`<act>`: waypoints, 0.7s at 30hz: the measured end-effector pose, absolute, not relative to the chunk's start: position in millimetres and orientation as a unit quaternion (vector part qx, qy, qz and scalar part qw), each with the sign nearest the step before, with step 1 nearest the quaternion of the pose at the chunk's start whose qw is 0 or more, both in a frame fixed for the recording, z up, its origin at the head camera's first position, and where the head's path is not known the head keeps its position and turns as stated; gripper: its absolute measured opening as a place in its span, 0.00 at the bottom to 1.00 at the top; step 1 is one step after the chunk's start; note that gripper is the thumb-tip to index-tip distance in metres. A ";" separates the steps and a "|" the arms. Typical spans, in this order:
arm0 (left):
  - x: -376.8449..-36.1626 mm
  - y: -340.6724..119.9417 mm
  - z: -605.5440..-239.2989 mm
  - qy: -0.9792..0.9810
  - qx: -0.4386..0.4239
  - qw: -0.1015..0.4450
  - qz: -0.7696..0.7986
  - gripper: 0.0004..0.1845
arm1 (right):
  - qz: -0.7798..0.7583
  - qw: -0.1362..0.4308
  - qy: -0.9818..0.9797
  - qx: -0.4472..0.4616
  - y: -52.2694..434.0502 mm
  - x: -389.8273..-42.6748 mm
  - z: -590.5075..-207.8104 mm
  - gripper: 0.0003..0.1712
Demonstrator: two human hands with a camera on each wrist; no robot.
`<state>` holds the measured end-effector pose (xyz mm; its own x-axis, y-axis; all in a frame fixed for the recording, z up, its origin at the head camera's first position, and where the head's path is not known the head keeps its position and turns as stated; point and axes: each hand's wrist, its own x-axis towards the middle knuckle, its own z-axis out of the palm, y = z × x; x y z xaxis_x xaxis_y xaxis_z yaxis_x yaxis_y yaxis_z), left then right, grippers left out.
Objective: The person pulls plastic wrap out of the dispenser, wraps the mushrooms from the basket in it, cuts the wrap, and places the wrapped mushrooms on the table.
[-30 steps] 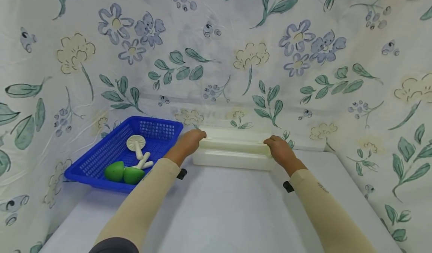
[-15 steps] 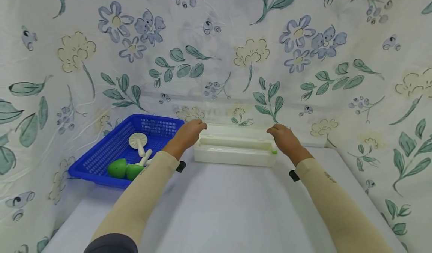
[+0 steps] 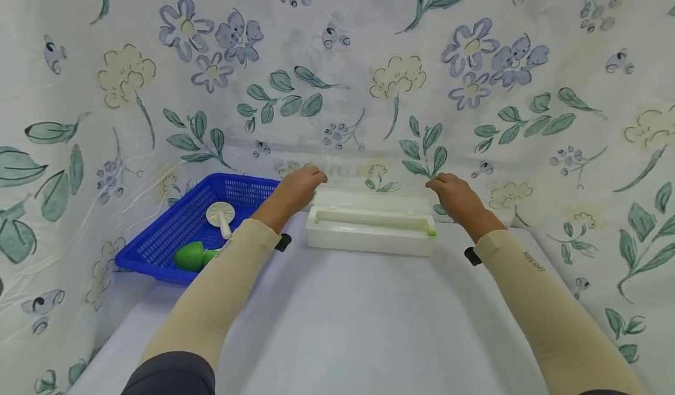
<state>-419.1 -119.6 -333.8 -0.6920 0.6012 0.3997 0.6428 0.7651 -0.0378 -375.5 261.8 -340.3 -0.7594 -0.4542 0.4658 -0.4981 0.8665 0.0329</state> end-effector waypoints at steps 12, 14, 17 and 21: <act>-414.2 -106.7 -312.3 -0.870 -0.338 0.359 0.000 0.08 | -0.003 0.363 -0.902 0.234 250.8 -378.8 -326.7 0.09; -413.7 -102.2 -313.7 -0.860 -0.324 0.394 0.009 0.05 | -0.017 0.388 -0.896 0.215 247.1 -380.3 -328.6 0.07; -413.9 -96.2 -316.8 -0.851 -0.299 0.431 0.017 0.03 | -0.034 0.415 -0.889 0.188 242.6 -381.5 -330.9 0.06; -415.3 -92.4 -322.2 -0.847 -0.266 0.459 0.038 0.03 | -0.066 0.436 -0.882 0.166 238.3 -382.2 -333.1 0.06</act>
